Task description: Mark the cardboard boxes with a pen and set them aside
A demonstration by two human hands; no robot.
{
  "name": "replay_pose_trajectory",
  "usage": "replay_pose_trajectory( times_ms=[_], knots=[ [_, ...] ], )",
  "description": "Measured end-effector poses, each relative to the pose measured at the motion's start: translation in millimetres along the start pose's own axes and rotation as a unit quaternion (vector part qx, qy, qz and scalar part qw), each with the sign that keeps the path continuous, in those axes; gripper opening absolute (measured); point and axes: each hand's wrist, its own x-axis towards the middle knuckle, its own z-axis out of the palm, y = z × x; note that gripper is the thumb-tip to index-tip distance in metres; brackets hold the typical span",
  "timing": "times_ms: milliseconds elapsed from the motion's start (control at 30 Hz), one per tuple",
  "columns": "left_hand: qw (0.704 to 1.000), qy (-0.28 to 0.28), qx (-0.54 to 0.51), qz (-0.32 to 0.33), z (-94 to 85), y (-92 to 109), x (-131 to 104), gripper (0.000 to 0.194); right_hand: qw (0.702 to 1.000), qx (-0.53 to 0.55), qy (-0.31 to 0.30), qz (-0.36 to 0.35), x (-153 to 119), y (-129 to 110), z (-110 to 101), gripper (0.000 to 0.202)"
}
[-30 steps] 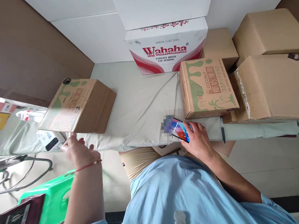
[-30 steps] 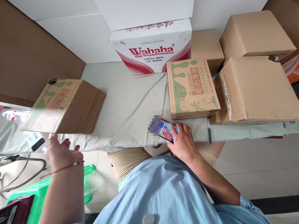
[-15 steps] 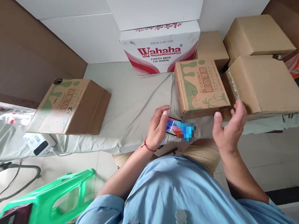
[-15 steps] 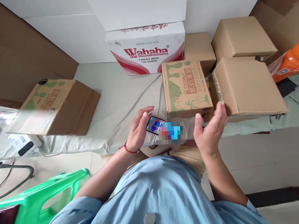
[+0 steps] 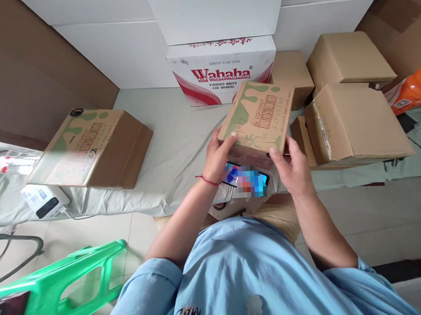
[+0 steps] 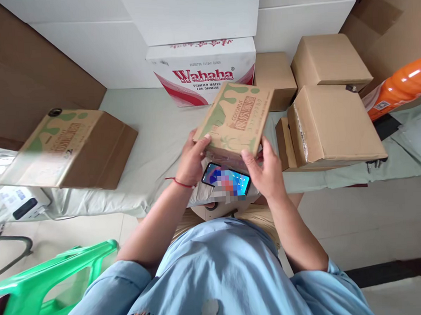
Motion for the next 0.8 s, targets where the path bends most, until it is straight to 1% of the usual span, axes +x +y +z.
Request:
replay_pose_trajectory(
  times_ms=[67, 133, 167, 233, 267, 333, 400, 433, 467, 533, 600, 633, 700, 800],
  knots=[
    [0.997, 0.074, -0.013, -0.018, -23.0, 14.0, 6.9, 0.047, 0.999, 0.009, -0.037, -0.033, -9.8, -18.3, 18.2, 0.093],
    [0.99, 0.132, -0.036, -0.027, -52.0, 28.2, 11.0, 0.041, 0.994, 0.009, -0.077, -0.076, -21.5, -32.7, 42.2, 0.099],
    [0.987, 0.149, -0.052, -0.017, -67.9, 34.6, 12.2, 0.037, 0.99, 0.013, -0.099, -0.1, -27.4, -38.6, 55.9, 0.102],
    [0.979, 0.193, -0.062, 0.027, -100.5, 45.0, 13.5, 0.035, 0.979, 0.032, -0.148, -0.14, -38.3, -48.1, 84.2, 0.106],
    [0.974, 0.216, -0.056, 0.05, -116.0, 48.7, 13.7, 0.035, 0.972, 0.042, -0.174, -0.153, -42.7, -51.7, 97.5, 0.106],
    [0.966, 0.243, -0.038, 0.077, -143.9, 52.6, 12.9, 0.036, 0.955, 0.056, -0.226, -0.182, -49.0, -56.4, 119.1, 0.104],
    [0.963, 0.258, -0.013, 0.079, -165.8, 51.8, 9.0, 0.04, 0.936, 0.059, -0.264, -0.227, -52.4, -55.8, 129.8, 0.099],
    [0.961, 0.265, 0.001, 0.075, -174.2, 49.6, 5.4, 0.043, 0.929, 0.054, -0.268, -0.251, -53.6, -52.9, 130.3, 0.095],
    [0.96, 0.272, 0.015, 0.066, -180.8, 46.5, 0.6, 0.048, 0.926, 0.041, -0.259, -0.27, -54.6, -48.1, 127.4, 0.092],
    [0.956, 0.288, 0.041, 0.036, -188.0, 38.3, -12.0, 0.06, 0.935, -0.018, -0.215, -0.281, -56.5, -33.1, 113.1, 0.086],
    [0.951, 0.305, 0.054, -0.001, -186.3, 29.5, -25.9, 0.072, 0.944, -0.111, -0.171, -0.259, -57.9, -13.2, 91.8, 0.086],
    [0.949, 0.311, 0.052, -0.018, -182.3, 25.7, -32.1, 0.076, 0.942, -0.162, -0.166, -0.241, -58.2, -3.0, 80.6, 0.089],
    [0.95, 0.31, 0.028, -0.03, -170.0, 20.5, -41.4, 0.082, 0.928, -0.26, -0.175, -0.201, -58.1, 15.3, 61.3, 0.095],
    [0.964, 0.265, -0.013, 0.0, -150.7, 18.1, -46.4, 0.082, 0.897, -0.352, -0.211, -0.162, -57.0, 31.5, 45.7, 0.093]
  ],
)
